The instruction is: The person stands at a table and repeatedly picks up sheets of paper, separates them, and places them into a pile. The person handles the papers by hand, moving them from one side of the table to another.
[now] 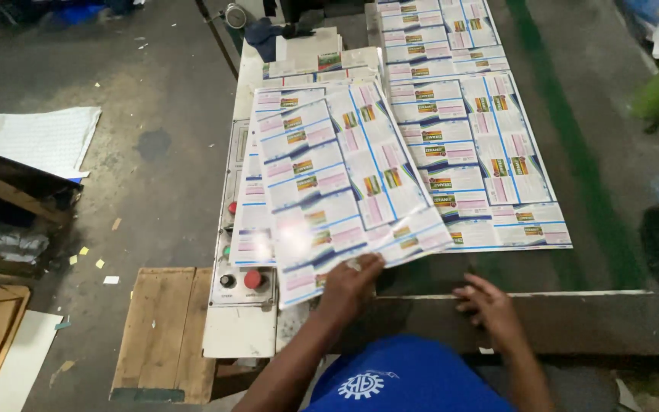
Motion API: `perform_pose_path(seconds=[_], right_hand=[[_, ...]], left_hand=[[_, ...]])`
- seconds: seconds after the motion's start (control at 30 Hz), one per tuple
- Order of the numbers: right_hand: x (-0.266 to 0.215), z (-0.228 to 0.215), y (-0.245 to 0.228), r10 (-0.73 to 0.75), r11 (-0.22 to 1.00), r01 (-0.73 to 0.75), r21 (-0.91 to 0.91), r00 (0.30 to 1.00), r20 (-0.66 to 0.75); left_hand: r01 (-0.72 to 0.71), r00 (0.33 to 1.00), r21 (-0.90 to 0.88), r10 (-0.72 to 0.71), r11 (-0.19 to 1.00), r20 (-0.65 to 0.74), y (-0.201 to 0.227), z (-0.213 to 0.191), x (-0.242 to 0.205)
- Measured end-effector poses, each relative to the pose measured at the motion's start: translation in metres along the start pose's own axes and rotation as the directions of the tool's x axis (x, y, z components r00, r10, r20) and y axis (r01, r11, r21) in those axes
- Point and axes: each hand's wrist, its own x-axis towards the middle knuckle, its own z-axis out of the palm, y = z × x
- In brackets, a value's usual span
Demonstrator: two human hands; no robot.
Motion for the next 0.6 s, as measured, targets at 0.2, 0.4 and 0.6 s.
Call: perform_pose_path(seconds=[0.2, 0.4, 0.6], right_hand=[[0.037, 0.038, 0.025, -0.101, 0.995, 0.093, 0.043, 0.967, 0.234], [0.018, -0.013, -0.007, -0.078, 0.963, 0.104, 0.248, 0.991, -0.111], [-0.001, -0.099, 0.031, -0.086, 0.959, 0.154, 0.239, 0.959, -0.271]], left_hand=[[-0.064, 0.973, -0.059, 0.076, 0.996, 0.216, 0.028, 0.048, -0.006], [0.048, 0.977, 0.155, -0.079, 0.987, 0.199, -0.069, 0.026, -0.024], [0.161, 0.889, 0.413, -0.314, 0.896, 0.334, -0.093, -0.030, -0.022]])
